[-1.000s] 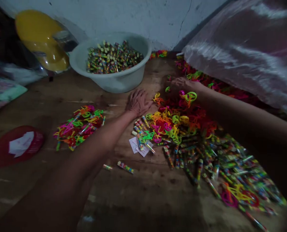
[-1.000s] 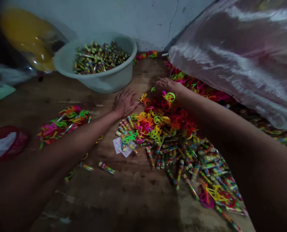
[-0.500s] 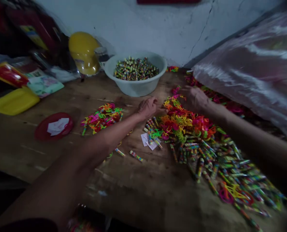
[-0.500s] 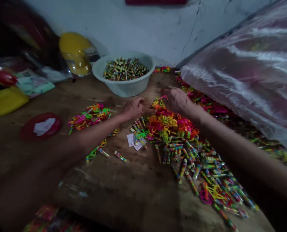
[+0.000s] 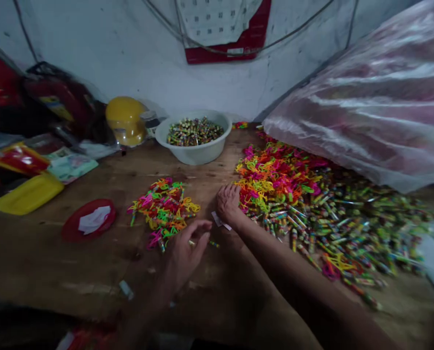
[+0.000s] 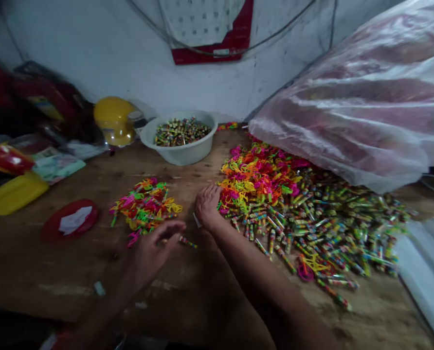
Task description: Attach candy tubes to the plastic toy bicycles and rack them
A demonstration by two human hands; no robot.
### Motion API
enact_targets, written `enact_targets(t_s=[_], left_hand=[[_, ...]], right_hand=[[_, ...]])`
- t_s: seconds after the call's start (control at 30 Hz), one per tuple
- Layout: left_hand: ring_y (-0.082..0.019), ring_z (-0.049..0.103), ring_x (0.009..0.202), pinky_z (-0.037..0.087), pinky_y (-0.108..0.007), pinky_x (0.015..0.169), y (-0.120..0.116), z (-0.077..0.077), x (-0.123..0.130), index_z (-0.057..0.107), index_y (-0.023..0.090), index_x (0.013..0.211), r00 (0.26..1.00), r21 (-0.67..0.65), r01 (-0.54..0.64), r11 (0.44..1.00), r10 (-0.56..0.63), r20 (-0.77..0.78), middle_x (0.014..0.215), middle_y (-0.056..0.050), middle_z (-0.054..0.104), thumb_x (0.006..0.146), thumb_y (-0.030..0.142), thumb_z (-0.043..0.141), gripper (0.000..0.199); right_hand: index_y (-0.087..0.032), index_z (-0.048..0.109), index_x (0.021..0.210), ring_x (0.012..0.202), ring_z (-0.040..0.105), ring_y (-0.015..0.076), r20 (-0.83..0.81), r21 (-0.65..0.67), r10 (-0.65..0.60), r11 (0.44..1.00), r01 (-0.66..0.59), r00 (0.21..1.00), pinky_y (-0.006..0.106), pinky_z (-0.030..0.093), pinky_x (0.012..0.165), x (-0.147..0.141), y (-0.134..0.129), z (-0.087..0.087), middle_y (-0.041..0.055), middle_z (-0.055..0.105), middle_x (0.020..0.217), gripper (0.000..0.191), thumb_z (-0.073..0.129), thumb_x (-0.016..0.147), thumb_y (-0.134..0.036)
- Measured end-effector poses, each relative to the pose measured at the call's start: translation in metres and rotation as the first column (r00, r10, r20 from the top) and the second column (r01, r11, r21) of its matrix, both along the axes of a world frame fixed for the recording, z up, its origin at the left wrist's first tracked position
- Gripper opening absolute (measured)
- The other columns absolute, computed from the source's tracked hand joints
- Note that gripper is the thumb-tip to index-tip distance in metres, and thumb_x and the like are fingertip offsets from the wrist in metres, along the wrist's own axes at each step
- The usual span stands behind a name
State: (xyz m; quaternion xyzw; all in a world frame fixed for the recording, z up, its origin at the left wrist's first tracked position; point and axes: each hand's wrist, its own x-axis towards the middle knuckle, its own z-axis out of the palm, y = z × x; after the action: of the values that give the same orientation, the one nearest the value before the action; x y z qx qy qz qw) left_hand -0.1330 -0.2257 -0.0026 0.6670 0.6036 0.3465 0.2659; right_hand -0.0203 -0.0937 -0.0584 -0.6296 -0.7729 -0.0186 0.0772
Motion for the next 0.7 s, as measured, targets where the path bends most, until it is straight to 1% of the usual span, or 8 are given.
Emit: enact_targets(t_s=[0.07,0.17,0.23,0.3,0.43,0.57,0.63,0.7], left_hand=[[-0.015,0.066,0.088,0.053,-0.026,0.079,-0.024,-0.013,-0.014,0.061,0.020,0.098,0.995,-0.054,-0.043,0.998,0.047,0.088,0.096,-0.003,0.069,0.083,0.028,0.050,0.020],[-0.017,0.064,0.095,0.052,-0.026,0.083,-0.049,-0.024,-0.034,0.060,0.020,0.102,0.972,-0.114,-0.125,0.986,0.144,0.184,0.101,-0.004,0.068,0.083,0.033,0.052,0.024],[-0.018,0.062,0.100,0.051,-0.027,0.086,-0.064,-0.024,-0.044,0.058,0.021,0.105,0.952,-0.151,-0.173,0.973,0.205,0.226,0.106,-0.005,0.067,0.083,0.036,0.052,0.027],[-0.018,0.061,0.104,0.050,-0.029,0.089,-0.080,-0.021,-0.052,0.057,0.021,0.107,0.929,-0.170,-0.215,0.962,0.255,0.268,0.108,-0.005,0.066,0.083,0.037,0.052,0.029],[-0.019,0.061,0.103,0.051,-0.029,0.087,-0.109,-0.022,-0.061,0.057,0.020,0.106,0.899,-0.187,-0.274,0.943,0.320,0.299,0.108,-0.006,0.066,0.083,0.041,0.051,0.031],[-0.018,0.063,0.099,0.051,-0.029,0.085,-0.128,-0.031,-0.064,0.058,0.021,0.104,0.910,-0.195,-0.284,0.939,0.328,0.252,0.105,-0.006,0.067,0.085,0.041,0.049,0.030],[-0.018,0.063,0.097,0.051,-0.029,0.084,-0.134,-0.035,-0.060,0.059,0.020,0.103,0.921,-0.161,-0.269,0.950,0.302,0.245,0.103,-0.005,0.067,0.085,0.039,0.048,0.028],[-0.018,0.063,0.096,0.050,-0.028,0.084,-0.137,-0.038,-0.053,0.059,0.019,0.102,0.926,-0.118,-0.265,0.957,0.287,0.247,0.101,-0.006,0.067,0.085,0.037,0.048,0.027]], right_hand=[[0.002,0.056,0.108,0.100,0.052,0.0301,-0.005,0.013,-0.079,0.997,0.079,0.997,0.049,0.030,0.092,-0.006,0.005,-0.004,0.0236,0.059,0.106,0.032,0.038,0.083,-0.006],[-0.007,0.056,0.110,0.104,0.052,0.0243,-0.035,0.026,-0.175,0.984,0.175,0.984,0.046,0.032,0.096,-0.010,0.013,-0.009,0.0139,0.059,0.107,0.026,0.044,0.089,-0.016],[-0.012,0.055,0.111,0.105,0.053,0.0219,-0.077,0.032,-0.228,0.973,0.231,0.971,0.046,0.036,0.096,-0.009,0.016,-0.011,0.0089,0.058,0.111,0.027,0.050,0.089,-0.027],[-0.013,0.055,0.111,0.104,0.054,0.0212,-0.136,0.036,-0.250,0.966,0.257,0.959,0.046,0.039,0.094,-0.007,0.016,-0.012,0.0080,0.057,0.113,0.030,0.052,0.088,-0.033],[-0.013,0.056,0.109,0.099,0.056,0.0196,-0.278,0.027,-0.195,0.977,0.210,0.941,0.043,0.044,0.089,0.005,0.010,-0.009,0.0073,0.058,0.109,0.030,0.053,0.088,-0.036],[-0.014,0.054,0.106,0.089,0.056,0.0178,-0.456,0.015,-0.095,0.993,0.114,0.885,0.040,0.044,0.083,0.022,0.007,0.011,0.0053,0.058,0.099,0.029,0.050,0.088,-0.036],[-0.014,0.052,0.105,0.083,0.055,0.0182,-0.566,0.013,-0.050,0.997,0.070,0.823,0.036,0.042,0.078,0.033,0.003,0.028,0.0054,0.058,0.089,0.026,0.047,0.088,-0.033],[-0.015,0.051,0.100,0.075,0.052,0.0177,-0.681,0.005,-0.014,1.000,0.023,0.732,0.031,0.041,0.070,0.046,-0.008,0.045,0.0046,0.056,0.079,0.023,0.046,0.086,-0.031]])
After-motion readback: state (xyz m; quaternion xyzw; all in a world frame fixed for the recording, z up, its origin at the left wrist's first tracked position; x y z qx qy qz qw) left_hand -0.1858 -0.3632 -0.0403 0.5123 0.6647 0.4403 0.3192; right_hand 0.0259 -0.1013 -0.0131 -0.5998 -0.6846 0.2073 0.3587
